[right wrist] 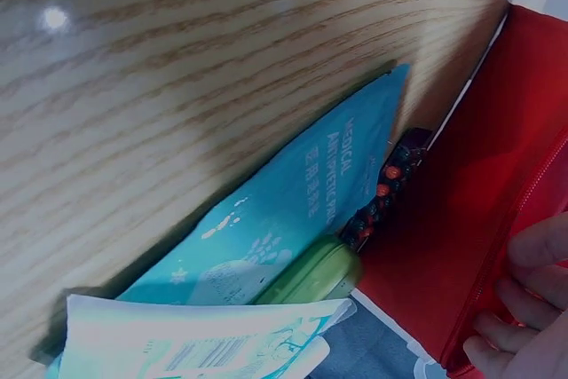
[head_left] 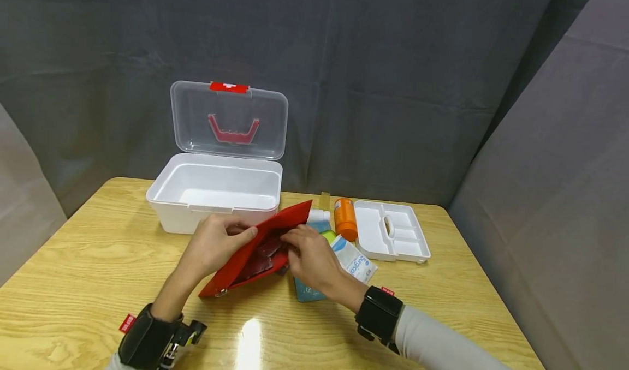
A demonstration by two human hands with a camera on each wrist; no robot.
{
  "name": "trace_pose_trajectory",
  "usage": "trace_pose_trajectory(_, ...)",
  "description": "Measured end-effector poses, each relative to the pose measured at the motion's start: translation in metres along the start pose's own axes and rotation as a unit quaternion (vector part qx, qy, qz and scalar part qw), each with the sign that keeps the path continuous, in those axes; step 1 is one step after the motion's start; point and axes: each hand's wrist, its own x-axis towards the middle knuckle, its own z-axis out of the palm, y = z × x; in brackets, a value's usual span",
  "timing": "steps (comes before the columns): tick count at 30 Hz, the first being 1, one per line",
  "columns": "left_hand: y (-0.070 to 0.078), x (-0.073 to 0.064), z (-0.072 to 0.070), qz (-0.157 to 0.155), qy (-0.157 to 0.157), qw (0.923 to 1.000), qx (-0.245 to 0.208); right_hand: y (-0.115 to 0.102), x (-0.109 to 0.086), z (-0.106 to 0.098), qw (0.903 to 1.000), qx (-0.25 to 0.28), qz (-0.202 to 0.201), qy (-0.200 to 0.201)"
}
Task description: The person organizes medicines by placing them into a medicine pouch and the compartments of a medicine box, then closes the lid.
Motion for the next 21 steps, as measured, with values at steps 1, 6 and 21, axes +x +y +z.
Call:
trace_pose_trajectory(1,0.0,0.0,0.0,-0.001,0.0,1.0,0.001,0.0,0.0,0.0,1.0,0.0,-0.002,0.004)
trace_pose_trajectory(6,0.0,0.0,0.0,-0.006,-0.001,1.0,0.002,-0.002,-0.001,-0.004,0.9999,0.008,0.005,0.014)
trace_pose_trajectory(21,0.001,0.0,-0.002,-0.012,0.001,0.9999,0.01,0.009,-0.011,-0.015,0.9957,-0.016,0.048,0.078)
